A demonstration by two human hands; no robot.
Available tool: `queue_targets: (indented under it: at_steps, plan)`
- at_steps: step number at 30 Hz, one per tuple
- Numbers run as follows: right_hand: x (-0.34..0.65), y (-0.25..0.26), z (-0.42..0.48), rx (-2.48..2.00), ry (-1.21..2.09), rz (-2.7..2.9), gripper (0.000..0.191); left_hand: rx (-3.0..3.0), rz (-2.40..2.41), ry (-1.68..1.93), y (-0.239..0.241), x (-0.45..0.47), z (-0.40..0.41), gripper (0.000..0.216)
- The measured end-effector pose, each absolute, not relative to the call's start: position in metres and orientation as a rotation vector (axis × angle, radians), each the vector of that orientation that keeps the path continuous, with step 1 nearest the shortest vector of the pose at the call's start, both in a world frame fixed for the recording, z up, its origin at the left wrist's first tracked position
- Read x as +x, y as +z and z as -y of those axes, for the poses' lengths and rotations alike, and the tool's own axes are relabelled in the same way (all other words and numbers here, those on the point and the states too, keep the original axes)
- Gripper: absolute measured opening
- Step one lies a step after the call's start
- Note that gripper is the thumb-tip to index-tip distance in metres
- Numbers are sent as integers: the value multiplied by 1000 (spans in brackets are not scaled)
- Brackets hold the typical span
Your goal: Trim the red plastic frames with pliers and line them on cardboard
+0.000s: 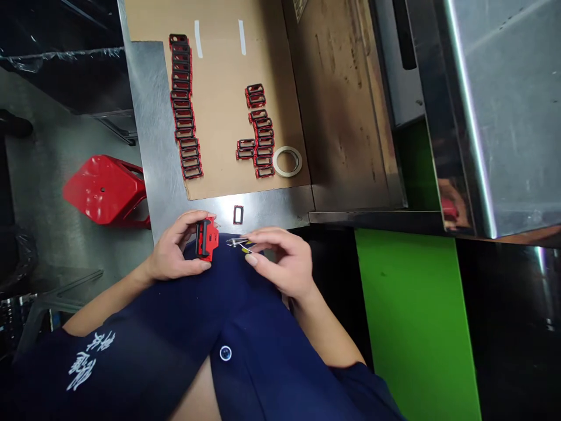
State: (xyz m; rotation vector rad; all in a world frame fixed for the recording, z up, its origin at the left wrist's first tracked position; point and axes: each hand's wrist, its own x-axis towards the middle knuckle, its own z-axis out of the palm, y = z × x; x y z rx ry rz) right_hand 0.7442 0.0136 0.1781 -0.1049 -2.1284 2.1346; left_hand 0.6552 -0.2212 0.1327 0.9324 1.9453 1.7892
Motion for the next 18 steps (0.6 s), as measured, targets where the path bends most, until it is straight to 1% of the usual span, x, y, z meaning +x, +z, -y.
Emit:
queue_targets:
  at_steps: [2,3,4,6,9,18]
  plan:
    - [750,186,-18,66,1626,2353,22,906,-1847,1841,129,657,223,85]
    - [752,190,-18,153,1469,2413,22,929,-1821,1852,128,657,223,87]
    - [752,192,-17,234,1381,2445,21,969,-1806,1859,128,658,223,89]
    - [751,194,-12,370,1341,2442,18,1052,-1800,1855,129,657,220,93]
    - [747,193,-4,483,1368,2391,15,1105,-1801,1850,132,655,216,94]
    - [744,189,0,522,1382,2383,15,1141,-1831,1866,132,656,213,92]
